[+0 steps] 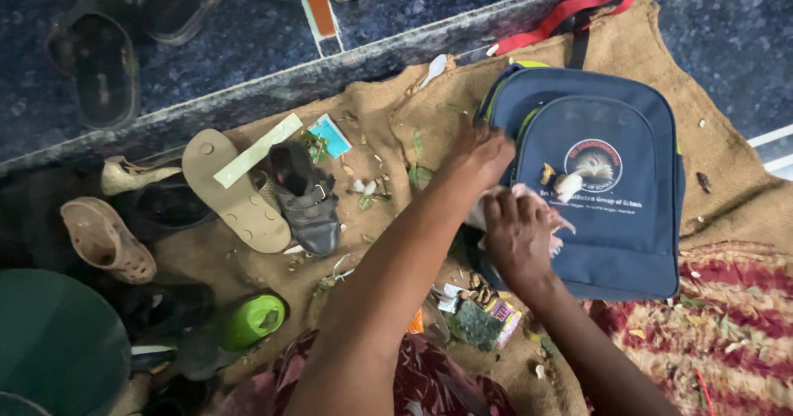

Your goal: The person wipes the exterior of two backpacks using a cloth. They first clean a red and blue backpack, then a blue and yellow backpack, wiping various surfaces including the front, sides, and straps.

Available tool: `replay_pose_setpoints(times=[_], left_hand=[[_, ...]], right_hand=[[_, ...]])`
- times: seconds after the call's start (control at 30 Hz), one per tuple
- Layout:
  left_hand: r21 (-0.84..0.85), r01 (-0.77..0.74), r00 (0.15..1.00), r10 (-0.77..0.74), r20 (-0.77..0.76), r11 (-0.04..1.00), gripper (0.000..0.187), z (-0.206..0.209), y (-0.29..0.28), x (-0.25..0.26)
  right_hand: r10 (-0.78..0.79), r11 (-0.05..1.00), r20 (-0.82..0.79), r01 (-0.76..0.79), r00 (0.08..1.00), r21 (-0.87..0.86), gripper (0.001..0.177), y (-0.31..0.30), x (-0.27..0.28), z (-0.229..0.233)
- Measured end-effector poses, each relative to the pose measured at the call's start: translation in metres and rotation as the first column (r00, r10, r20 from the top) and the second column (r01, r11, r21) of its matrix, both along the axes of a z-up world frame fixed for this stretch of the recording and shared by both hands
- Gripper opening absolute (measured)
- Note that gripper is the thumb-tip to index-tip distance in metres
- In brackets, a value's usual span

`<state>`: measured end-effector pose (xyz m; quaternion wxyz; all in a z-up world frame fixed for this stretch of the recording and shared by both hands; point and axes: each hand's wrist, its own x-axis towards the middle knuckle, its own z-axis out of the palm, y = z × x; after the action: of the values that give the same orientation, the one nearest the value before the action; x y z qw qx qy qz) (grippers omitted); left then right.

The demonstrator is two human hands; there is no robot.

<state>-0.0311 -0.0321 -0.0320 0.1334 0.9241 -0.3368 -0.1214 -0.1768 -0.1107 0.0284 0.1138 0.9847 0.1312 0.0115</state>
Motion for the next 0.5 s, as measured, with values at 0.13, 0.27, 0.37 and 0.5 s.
replay_pose_setpoints(times=[0.13, 0.27, 0.37, 0.5], left_hand=[[0.147, -0.01, 1.0, 0.013, -0.021, 0.989, 0.041, 0.01, -0.011, -0.007], [0.259, 0.077, 0.99, -0.044, -0.131, 0.963, 0.035, 0.039, -0.002, -0.013], [0.277, 0.112, 0.986, -0.073, -0.147, 0.954, 0.036, 0.051, -0.001, -0.019], [0.258, 0.152, 0.978, -0.108, -0.177, 0.954, 0.042, 0.053, -0.001, -0.026]], right_hand=[[-0.037, 0.985, -0.273, 0.081, 0.961, 0.154, 0.055, -0.008, -0.032, 0.018], [0.026, 0.954, -0.326, 0.074, 0.945, 0.29, 0.053, -0.027, -0.064, 0.026], [0.13, 0.974, -0.257, -0.075, 0.958, 0.216, 0.065, -0.051, -0.075, 0.024], [-0.235, 0.963, -0.499, 0.13, 0.834, -0.236, 0.08, -0.09, -0.064, 0.032]])
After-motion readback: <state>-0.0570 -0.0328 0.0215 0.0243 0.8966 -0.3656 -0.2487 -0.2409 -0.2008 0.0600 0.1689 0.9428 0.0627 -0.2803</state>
